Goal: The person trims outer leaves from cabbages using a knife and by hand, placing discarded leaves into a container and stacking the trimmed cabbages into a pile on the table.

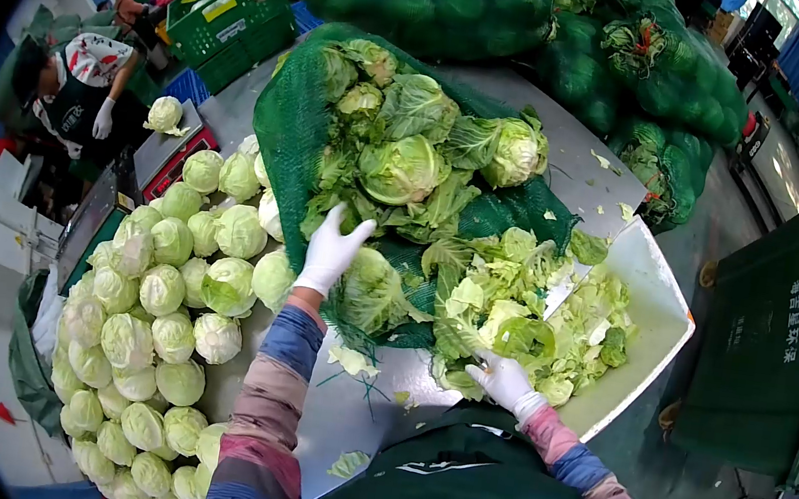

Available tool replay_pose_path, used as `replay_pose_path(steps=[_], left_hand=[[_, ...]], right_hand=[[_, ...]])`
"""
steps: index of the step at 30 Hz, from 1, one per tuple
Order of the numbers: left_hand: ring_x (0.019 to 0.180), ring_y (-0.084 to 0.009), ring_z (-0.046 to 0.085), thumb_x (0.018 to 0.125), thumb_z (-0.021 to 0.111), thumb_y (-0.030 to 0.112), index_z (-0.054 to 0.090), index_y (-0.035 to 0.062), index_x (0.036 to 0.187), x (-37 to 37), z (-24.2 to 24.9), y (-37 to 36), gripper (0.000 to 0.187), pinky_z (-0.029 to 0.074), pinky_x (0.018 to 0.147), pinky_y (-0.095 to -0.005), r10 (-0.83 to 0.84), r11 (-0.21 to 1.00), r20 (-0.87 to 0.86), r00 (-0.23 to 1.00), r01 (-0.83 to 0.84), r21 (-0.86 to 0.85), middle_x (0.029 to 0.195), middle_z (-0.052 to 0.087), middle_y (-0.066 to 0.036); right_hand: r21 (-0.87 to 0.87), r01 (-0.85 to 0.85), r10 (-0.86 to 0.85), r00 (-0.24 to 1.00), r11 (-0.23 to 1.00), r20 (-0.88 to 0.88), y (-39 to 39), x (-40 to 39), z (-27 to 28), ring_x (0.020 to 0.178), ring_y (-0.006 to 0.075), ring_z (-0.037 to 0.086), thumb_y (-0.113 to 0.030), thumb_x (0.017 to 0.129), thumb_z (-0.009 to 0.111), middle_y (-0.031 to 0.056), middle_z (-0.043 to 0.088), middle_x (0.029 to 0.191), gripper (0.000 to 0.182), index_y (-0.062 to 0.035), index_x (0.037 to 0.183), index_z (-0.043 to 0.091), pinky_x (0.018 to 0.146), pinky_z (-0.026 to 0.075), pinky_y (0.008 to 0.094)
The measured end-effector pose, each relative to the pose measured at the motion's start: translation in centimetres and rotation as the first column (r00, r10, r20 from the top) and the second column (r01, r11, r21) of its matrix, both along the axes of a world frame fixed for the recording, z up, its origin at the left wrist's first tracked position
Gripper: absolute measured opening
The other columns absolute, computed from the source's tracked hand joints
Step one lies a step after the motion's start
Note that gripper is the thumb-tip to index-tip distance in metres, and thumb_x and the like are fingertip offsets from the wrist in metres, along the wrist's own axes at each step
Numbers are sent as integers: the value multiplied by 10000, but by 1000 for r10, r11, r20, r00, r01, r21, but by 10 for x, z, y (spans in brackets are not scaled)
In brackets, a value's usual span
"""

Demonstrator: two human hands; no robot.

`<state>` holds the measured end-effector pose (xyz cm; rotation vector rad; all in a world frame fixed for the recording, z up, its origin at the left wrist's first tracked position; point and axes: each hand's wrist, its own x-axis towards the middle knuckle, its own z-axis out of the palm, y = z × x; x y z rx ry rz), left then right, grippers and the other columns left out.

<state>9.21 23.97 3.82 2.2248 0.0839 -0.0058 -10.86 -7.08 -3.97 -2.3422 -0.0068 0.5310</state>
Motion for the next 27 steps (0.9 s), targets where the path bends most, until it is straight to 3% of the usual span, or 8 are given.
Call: replay_pose_path(steps=[3, 4, 6, 7, 11, 15, 19, 27], left_hand=[[1214, -321, 556, 819, 656, 603, 501, -39, 1334, -1, -106, 66, 838, 415, 1033, -380, 37, 987, -254, 967, -75, -141, 1312, 583, -199], [1216, -284, 542, 810, 634, 662, 502, 4, 1357, -37, -7, 29, 866, 420, 1026, -395, 1, 873, -737, 676, -360, -330, 1349, 562, -148], [1287, -291, 458, 782, 624, 712, 500, 68, 1382, -53, -74, 54, 889, 412, 991, -546, -187, 565, -661, 727, -470, -678, 1417, 502, -111], [1309, -305, 429, 785, 623, 710, 503, 85, 1385, -63, -48, 45, 874, 404, 977, -596, -69, 719, -743, 665, -483, -499, 1436, 482, -100], [1228, -310, 492, 754, 768, 550, 350, 54, 1430, -89, -52, 22, 936, 448, 908, -591, 130, 758, -599, 790, -469, -453, 1321, 526, -146], [1078, -177, 583, 851, 745, 193, 404, -14, 1357, -122, -57, -9, 645, 493, 880, -291, 52, 752, -330, 942, -255, -608, 1231, 571, -91], [1039, -131, 552, 854, 721, 84, 512, 37, 1128, -133, -31, -43, 347, 433, 942, -269, 199, 727, -94, 976, -211, -653, 1143, 574, -67], [1078, -166, 489, 707, 856, 131, 471, 67, 1175, -115, -1, -152, 610, 422, 903, -321, -50, 873, 114, 992, 99, -478, 1128, 488, -44]], right_hand=[[143, 147, -120, 976, 979, -181, -14, 0, 27, 739, 310, 692, -393, 902, 641, 198, 694, 826, 478, -51, 1236, 621, 671, 542, 380], [210, 140, -126, 989, 968, -76, -22, -3, -9, 642, 215, 680, -344, 905, 651, 160, 699, 795, 476, -20, 1251, 606, 606, 535, 332], [337, 202, -147, 972, 919, -182, -16, 6, 12, 612, 175, 656, -335, 909, 648, 132, 698, 798, 473, -17, 1255, 604, 582, 525, 311], [443, 268, -150, 947, 855, -284, -9, 16, 23, 581, 136, 632, -326, 912, 644, 105, 698, 801, 469, -14, 1259, 601, 559, 515, 290], [619, 312, -111, 933, 721, -342, 35, 62, 12, 488, 96, 556, -359, 934, 603, 80, 701, 809, 588, -16, 1391, 467, 459, 443, 232], [535, 313, -40, 887, 785, -461, 67, 95, 8, 369, 103, 448, -389, 944, 589, 91, 678, 745, 546, -92, 1390, 490, 343, 350, 263], [707, 425, -110, 888, 565, -446, 40, 82, 28, 434, 100, 487, -278, 948, 602, 69, 633, 751, 507, -126, 1416, 480, 398, 398, 231], [809, 415, -355, 893, 417, -275, -73, 68, 44, 449, 66, 448, -144, 896, 612, 15, 606, 718, 571, -147, 1445, 453, 413, 368, 207]])
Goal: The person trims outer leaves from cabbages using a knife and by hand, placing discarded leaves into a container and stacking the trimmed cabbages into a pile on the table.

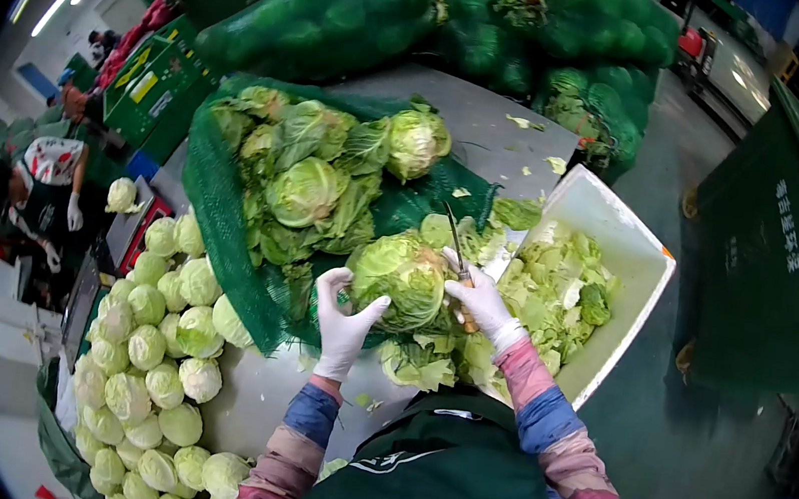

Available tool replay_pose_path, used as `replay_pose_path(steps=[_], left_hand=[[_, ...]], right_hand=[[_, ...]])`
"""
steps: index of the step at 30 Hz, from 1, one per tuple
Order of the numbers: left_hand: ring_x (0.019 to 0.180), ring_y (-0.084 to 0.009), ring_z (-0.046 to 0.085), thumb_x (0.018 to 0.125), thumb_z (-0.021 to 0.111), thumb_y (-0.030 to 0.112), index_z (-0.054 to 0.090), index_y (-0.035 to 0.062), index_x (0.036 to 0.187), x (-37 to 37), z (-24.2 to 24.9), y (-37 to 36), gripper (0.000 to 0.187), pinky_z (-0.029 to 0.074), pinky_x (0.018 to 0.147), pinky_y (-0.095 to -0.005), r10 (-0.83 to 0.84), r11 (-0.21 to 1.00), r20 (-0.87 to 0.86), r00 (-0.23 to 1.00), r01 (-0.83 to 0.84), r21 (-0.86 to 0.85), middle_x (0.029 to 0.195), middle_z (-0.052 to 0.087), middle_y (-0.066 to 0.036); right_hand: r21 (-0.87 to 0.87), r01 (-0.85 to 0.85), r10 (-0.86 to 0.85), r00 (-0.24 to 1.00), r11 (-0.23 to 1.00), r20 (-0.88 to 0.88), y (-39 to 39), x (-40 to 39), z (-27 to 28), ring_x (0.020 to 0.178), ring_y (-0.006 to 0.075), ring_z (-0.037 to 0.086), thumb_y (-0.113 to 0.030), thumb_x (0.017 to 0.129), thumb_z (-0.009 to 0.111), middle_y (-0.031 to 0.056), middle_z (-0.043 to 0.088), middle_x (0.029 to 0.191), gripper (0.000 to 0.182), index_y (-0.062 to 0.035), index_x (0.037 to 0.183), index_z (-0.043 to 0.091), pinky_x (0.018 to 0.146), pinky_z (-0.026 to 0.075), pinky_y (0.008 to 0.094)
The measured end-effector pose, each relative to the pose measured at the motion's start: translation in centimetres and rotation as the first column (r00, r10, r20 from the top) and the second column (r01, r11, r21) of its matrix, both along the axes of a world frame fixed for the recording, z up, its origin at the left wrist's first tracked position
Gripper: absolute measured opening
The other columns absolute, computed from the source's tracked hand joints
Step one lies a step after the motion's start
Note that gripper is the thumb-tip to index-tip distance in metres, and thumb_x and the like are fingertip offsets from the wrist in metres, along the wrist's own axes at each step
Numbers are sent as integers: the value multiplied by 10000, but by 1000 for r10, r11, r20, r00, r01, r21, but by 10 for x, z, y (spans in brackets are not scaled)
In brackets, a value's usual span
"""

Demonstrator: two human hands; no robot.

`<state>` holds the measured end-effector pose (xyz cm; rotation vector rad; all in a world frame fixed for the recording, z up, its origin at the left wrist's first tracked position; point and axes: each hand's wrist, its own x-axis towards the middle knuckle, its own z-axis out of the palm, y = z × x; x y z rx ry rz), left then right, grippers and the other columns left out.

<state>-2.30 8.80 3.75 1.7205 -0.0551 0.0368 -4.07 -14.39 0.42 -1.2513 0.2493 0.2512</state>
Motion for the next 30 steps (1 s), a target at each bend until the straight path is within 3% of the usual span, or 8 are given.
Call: replay_pose_path(steps=[4, 7, 9, 10, 12, 15, 19, 30], left_hand=[[1104, -223, 460, 674, 884, 239, 458, 31, 1279, 8, -50, -40, 769, 408, 927, -375, -114, 928, 51, 992, 88, 363, 1152, 467, -107], [1182, -277, 426, 676, 878, 293, 424, 17, 1363, 7, -29, -71, 868, 360, 1027, -385, -176, 877, 83, 981, 118, 465, 1205, 458, -134], [1260, -373, 383, 668, 855, 388, 373, 1, 1409, 12, -28, -83, 965, 312, 1073, -467, -277, 671, 209, 938, 33, 740, 1327, 423, -231], [1260, -373, 383, 668, 855, 388, 373, 1, 1409, 16, -33, -89, 965, 312, 1073, -467, -289, 668, 202, 936, 46, 743, 1327, 423, -231], [1301, -415, 347, 676, 830, 429, 364, -8, 1411, 25, -45, -94, 974, 262, 1108, -487, -387, 684, 75, 919, 232, 692, 1406, 377, -259], [1304, -398, 348, 696, 828, 414, 381, -10, 1391, 27, -41, -103, 929, 275, 1101, -472, -398, 677, 70, 915, 242, 695, 1393, 397, -237], [1274, -386, 391, 697, 836, 435, 404, -24, 1354, 30, -41, -108, 910, 295, 1080, -461, -393, 679, 102, 914, 213, 702, 1364, 433, -228], [1209, -367, 453, 691, 849, 423, 432, -19, 1328, 50, -46, -97, 881, 320, 1042, -446, -403, 742, 57, 913, 290, 604, 1291, 485, -203]], right_hand=[[-326, 79, -97, 994, 942, -41, -38, -15, -46, 514, 130, 524, -183, 873, 642, 35, 652, 774, 520, -110, 1377, 534, 493, 443, 301], [-597, 225, -175, 974, 770, 141, -40, -31, -77, 846, 359, 624, -183, 856, 644, 187, 653, 917, 352, -42, 1175, 598, 772, 479, 430], [-691, 356, -245, 935, 629, 258, -37, -44, -81, 844, 378, 615, -187, 863, 639, 189, 633, 920, 279, -42, 1097, 594, 765, 481, 434], [-749, 474, -276, 880, 463, 387, -38, -49, -72, 843, 397, 605, -192, 869, 633, 191, 613, 923, 215, -43, 1019, 590, 758, 483, 438], [-743, 490, -242, 872, 457, 426, -42, -63, -52, 788, 400, 612, -217, 890, 613, 157, 608, 911, 190, -71, 1003, 571, 722, 495, 455], [-871, 265, -194, 960, 413, 201, -41, -75, -39, 768, 371, 645, -267, 902, 587, 140, 644, 915, 220, -105, 1046, 546, 655, 508, 460], [-893, 152, -67, 988, 423, 136, -47, -69, -40, 751, 359, 656, -276, 910, 572, 132, 662, 819, 195, -92, 948, 518, 656, 511, 470], [-885, 29, 53, 997, 465, 60, -40, -50, -37, 727, 397, 653, -291, 930, 536, 190, 666, 789, 249, -66, 1029, 497, 644, 511, 500]])
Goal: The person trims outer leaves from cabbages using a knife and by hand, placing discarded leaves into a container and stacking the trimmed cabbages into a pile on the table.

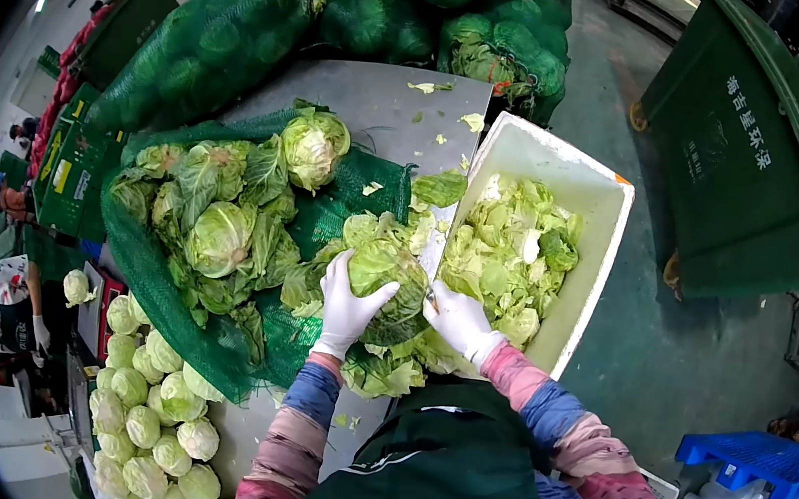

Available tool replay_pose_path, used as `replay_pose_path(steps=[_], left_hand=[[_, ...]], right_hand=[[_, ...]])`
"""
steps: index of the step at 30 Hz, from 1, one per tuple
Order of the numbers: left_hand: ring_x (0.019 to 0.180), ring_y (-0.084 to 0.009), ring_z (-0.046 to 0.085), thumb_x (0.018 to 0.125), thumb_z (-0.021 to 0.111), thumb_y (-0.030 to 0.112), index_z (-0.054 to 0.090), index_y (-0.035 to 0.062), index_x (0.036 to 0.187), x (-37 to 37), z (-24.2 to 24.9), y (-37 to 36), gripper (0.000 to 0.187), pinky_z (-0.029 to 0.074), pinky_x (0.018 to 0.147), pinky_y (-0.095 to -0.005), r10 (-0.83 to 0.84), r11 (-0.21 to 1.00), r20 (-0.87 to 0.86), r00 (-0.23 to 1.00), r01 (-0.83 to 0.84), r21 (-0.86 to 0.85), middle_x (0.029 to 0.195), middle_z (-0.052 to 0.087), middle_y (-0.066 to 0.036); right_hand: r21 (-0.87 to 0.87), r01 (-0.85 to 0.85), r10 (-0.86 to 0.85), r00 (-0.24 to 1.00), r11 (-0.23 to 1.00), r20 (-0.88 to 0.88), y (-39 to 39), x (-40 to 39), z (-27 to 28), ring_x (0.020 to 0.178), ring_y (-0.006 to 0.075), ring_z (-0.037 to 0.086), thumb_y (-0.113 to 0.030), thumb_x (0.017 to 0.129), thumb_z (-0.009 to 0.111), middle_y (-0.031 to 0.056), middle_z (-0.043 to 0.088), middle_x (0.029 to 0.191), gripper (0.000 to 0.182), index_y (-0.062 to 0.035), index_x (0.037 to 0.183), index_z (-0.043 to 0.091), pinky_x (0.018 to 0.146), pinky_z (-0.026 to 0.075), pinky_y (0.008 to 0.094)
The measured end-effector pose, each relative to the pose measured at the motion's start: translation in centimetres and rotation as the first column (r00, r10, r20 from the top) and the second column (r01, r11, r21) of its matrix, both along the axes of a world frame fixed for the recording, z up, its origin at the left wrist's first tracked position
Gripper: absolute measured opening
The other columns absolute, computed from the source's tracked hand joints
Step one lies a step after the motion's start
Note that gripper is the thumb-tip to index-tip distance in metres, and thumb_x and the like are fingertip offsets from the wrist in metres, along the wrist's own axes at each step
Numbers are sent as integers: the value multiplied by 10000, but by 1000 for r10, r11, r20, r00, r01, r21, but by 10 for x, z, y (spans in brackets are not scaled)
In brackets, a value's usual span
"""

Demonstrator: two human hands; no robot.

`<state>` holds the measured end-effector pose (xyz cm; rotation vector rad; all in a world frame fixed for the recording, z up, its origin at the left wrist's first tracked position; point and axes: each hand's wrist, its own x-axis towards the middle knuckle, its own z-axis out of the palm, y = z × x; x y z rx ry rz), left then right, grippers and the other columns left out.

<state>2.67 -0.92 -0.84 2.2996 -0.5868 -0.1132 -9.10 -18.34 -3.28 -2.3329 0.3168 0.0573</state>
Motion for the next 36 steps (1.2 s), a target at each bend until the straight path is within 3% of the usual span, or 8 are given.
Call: replay_pose_path(steps=[6, 8, 14, 20, 25, 28, 33, 36], left_hand=[[1207, -363, 444, 685, 844, 423, 453, -14, 1315, 3, 4, -8, 861, 324, 1044, -445, 19, 1000, -19, 1000, -18, 23, 1285, 486, -198], [1209, -361, 438, 685, 841, 425, 457, -15, 1313, 3, 4, -11, 858, 324, 1045, -446, 12, 999, -12, 1000, -11, 48, 1285, 486, -197], [1209, -361, 423, 691, 840, 401, 461, -10, 1306, 5, 0, -1, 832, 322, 1047, -443, -5, 1000, -40, 999, 4, -8, 1295, 468, -188], [1185, -361, 432, 686, 847, 388, 466, -2, 1305, 5, -3, -9, 825, 348, 1021, -442, -1, 1000, 31, 1000, 1, 5, 1282, 477, -180], [1186, -373, 417, 705, 830, 408, 474, 0, 1307, 6, 2, -6, 810, 334, 1035, -460, -14, 1000, -14, 1000, 14, -19, 1280, 463, -190], [1186, -377, 420, 724, 807, 435, 470, 24, 1330, 18, 8, -12, 806, 326, 1040, -464, 35, 999, -151, 988, -29, 45, 1278, 464, -201], [1219, -386, 413, 727, 796, 468, 470, 34, 1337, 23, 1, 1, 816, 320, 1059, -460, -71, 997, -164, 984, 73, 2, 1292, 466, -205], [1210, -393, 425, 756, 778, 443, 453, 21, 1343, 30, 9, -9, 793, 330, 1059, -466, -21, 999, -243, 970, 29, 28, 1298, 465, -195]], right_hand=[[-104, 67, -65, 998, 992, 19, 1, 10, -18, 689, 395, 649, -264, 908, 580, 196, 656, 741, 247, -44, 990, 505, 623, 516, 487], [-112, 65, -79, 989, 992, -123, -8, 16, -29, 695, 411, 647, -270, 906, 580, 225, 654, 742, 270, -27, 1008, 520, 641, 514, 502], [61, -8, 13, 998, 998, -67, -7, 9, -4, 701, 425, 647, -254, 918, 540, 245, 651, 732, 262, -6, 1001, 555, 675, 518, 504], [-63, 20, -30, 987, 998, -158, -9, 21, -22, 724, 424, 653, -246, 912, 541, 244, 659, 747, 285, 18, 1022, 544, 690, 527, 491], [-31, 22, -30, 949, 999, -312, -6, 24, 0, 785, 427, 662, -246, 898, 546, 280, 661, 813, 326, 50, 1033, 561, 728, 523, 487], [-13, 39, -41, 974, 999, -221, -15, 39, -27, 784, 424, 666, -234, 878, 538, 267, 673, 844, 317, 43, 1019, 598, 738, 528, 490], [46, -162, 168, 934, 986, -316, -18, 41, 12, 883, 423, 660, -152, 853, 546, 273, 675, 909, 254, 43, 950, 677, 789, 524, 467], [24, -85, 87, 898, 996, -432, -14, 51, -52, 919, 416, 661, -143, 861, 530, 266, 677, 942, 259, 44, 950, 686, 810, 519, 454]])
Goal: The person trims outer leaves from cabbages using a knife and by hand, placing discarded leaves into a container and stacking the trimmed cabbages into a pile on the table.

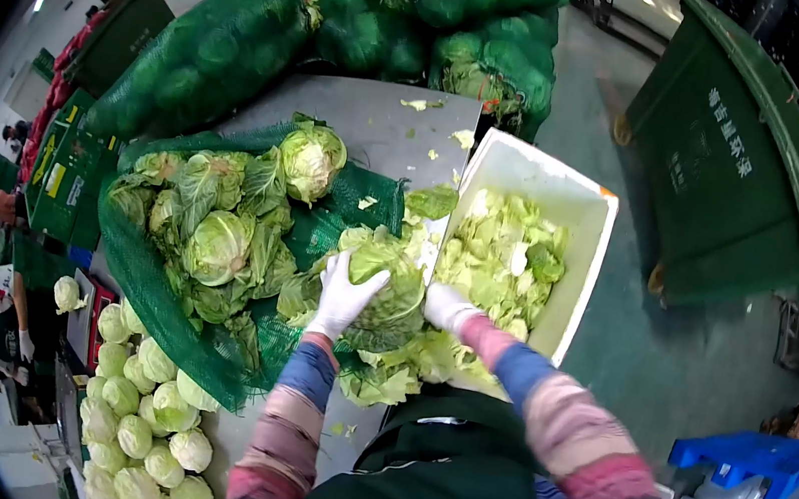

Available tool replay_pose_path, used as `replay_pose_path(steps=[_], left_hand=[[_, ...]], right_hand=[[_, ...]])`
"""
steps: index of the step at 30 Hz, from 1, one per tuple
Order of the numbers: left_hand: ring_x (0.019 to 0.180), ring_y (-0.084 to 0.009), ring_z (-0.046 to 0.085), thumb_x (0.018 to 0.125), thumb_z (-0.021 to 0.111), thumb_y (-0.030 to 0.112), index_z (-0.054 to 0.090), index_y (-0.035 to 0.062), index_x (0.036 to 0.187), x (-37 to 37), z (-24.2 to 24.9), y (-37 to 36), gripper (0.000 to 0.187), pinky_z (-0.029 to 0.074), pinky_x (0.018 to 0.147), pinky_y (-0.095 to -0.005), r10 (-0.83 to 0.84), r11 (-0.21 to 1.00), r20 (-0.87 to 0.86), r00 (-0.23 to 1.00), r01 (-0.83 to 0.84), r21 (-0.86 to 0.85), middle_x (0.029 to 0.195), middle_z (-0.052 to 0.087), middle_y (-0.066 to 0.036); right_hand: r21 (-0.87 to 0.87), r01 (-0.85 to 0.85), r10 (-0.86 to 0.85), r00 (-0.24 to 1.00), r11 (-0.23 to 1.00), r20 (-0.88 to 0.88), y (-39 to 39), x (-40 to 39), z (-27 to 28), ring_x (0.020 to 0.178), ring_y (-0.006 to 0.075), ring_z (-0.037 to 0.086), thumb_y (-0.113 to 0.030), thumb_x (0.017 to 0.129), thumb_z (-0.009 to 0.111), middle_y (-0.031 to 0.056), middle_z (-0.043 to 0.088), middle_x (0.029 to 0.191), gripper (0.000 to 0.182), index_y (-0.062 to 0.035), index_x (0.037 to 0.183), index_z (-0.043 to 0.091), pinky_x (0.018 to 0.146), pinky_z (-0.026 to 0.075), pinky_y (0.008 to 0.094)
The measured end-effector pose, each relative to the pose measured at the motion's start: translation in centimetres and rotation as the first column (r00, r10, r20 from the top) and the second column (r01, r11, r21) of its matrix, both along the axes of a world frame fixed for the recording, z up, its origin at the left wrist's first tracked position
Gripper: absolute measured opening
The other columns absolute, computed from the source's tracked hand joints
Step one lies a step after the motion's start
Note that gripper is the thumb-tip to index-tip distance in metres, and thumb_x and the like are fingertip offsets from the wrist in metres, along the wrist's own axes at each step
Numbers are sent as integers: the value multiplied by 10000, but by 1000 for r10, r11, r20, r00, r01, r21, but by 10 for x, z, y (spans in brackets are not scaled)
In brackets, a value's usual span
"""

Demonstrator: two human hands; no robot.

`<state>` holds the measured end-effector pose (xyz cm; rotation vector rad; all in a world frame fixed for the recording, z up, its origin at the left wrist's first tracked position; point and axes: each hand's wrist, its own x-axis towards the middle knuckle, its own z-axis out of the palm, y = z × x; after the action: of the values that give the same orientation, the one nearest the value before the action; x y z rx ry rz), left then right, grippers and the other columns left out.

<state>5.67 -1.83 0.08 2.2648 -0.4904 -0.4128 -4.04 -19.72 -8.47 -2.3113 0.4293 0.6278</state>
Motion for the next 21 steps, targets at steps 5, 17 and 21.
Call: replay_pose_path(steps=[5, 17, 21], left_hand=[[1247, -353, 413, 736, 815, 375, 442, 30, 1352, -7, -20, 30, 798, 326, 1079, -416, -27, 987, 27, 999, 30, -155, 1301, 459, -173], [1394, -391, 245, 699, 840, 398, 331, 22, 1426, -74, -12, 21, 964, 234, 1145, -464, -53, 991, 79, 995, 62, -120, 1499, 264, -229], [1414, -415, 193, 674, 861, 386, 289, 66, 1457, -88, -20, 33, 1021, 219, 1152, -472, 0, 980, 130, 992, 25, -196, 1541, 132, -230]], right_hand=[[-24, -110, 109, 993, 994, -38, 14, 5, -3, 988, 431, 638, -74, 840, 523, 301, 645, 1041, 555, -34, 1388, 444, 829, 495, 460], [21, 247, -243, 934, 969, 263, 29, -74, 70, 735, 424, 638, -116, 837, 585, 274, 651, 879, 885, -122, 1555, 68, 707, 498, 477], [704, 481, -515, 836, 523, -189, 12, -66, 107, 426, 132, 488, -174, 923, 584, -2, 537, 637, 620, -83, 1473, 314, 333, 379, 287]])
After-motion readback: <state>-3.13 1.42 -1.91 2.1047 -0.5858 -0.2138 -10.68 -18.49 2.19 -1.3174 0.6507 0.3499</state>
